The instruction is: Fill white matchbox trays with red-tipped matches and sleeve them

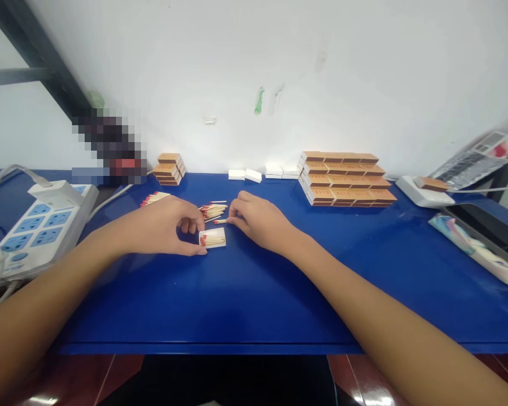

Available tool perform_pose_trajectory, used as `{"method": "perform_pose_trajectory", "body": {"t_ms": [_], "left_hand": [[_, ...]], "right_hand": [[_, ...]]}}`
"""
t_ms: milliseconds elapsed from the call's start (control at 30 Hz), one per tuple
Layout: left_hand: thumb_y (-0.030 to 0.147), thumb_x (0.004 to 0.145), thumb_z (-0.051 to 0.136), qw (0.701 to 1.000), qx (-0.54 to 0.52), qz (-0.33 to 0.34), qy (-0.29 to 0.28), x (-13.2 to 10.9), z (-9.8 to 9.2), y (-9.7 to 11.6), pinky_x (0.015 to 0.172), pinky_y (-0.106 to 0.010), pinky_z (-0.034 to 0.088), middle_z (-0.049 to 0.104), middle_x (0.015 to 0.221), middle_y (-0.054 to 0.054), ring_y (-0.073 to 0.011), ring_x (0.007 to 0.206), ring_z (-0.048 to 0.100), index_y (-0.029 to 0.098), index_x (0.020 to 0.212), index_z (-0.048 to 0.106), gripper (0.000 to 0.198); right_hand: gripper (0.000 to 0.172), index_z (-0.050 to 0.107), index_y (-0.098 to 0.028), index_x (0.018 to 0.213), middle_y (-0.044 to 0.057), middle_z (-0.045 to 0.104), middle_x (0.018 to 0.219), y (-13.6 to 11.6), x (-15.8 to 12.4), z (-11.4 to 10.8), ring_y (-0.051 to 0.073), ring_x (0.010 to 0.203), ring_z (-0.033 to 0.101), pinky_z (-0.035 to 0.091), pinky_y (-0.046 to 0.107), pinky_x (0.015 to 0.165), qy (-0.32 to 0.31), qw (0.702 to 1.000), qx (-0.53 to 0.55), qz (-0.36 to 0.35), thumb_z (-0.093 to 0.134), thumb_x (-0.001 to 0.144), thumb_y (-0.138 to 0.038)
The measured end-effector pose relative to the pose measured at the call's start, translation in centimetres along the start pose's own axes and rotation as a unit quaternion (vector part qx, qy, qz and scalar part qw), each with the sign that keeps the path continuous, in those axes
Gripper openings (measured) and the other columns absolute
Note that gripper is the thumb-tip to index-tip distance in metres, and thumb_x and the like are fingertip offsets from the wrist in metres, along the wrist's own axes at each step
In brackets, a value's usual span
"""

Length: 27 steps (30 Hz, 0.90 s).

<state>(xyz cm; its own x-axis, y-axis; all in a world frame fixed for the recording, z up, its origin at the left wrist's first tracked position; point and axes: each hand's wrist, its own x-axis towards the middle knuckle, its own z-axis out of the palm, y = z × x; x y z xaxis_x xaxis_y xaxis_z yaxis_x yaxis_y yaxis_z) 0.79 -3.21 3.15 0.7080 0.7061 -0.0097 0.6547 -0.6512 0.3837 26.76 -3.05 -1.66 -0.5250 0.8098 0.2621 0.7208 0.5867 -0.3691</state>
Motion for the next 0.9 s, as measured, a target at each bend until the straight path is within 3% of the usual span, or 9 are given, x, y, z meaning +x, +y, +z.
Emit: {"method": "perform_pose_trajectory", "body": {"t_ms": [567,733,900], "left_hand": [[0.056,0.074,0.084,1.000,0.002,0.007,0.006,0.0,0.0,-0.1,0.062,-0.028,0.043,0.072,0.080,-0.002,-0.0160,0.071,0.064,0.019,0.083,0.076,0.038],[0.053,0.072,0.085,1.000,-0.003,-0.006,-0.003,-0.1,-0.3,0.3,0.062,-0.028,0.044,0.073,0.081,-0.002,-0.0169,0.072,0.065,0.019,0.081,0.076,0.036],[0.051,0.072,0.086,1.000,-0.007,-0.012,-0.007,-0.1,-0.2,0.4,0.062,-0.028,0.045,0.073,0.081,-0.002,-0.0170,0.072,0.065,0.019,0.083,0.077,0.034]], "right_hand": [[0.009,0.062,-0.020,0.097,0.004,0.059,0.099,-0.1,-0.2,-1.0,0.017,0.081,0.054,0.039,0.030,0.072,-0.030,0.999,0.003,0.019,0.058,0.104,-0.022],[0.014,0.061,-0.020,0.091,0.004,0.060,0.097,-0.5,-0.4,-1.1,0.017,0.080,0.053,0.038,0.029,0.071,-0.066,0.998,0.007,0.005,0.059,0.104,-0.024],[0.010,0.065,-0.020,0.095,0.003,0.059,0.093,-0.5,-0.5,-0.9,0.017,0.079,0.053,0.038,0.029,0.070,-0.049,0.999,0.005,-0.002,0.063,0.102,-0.027]]}}
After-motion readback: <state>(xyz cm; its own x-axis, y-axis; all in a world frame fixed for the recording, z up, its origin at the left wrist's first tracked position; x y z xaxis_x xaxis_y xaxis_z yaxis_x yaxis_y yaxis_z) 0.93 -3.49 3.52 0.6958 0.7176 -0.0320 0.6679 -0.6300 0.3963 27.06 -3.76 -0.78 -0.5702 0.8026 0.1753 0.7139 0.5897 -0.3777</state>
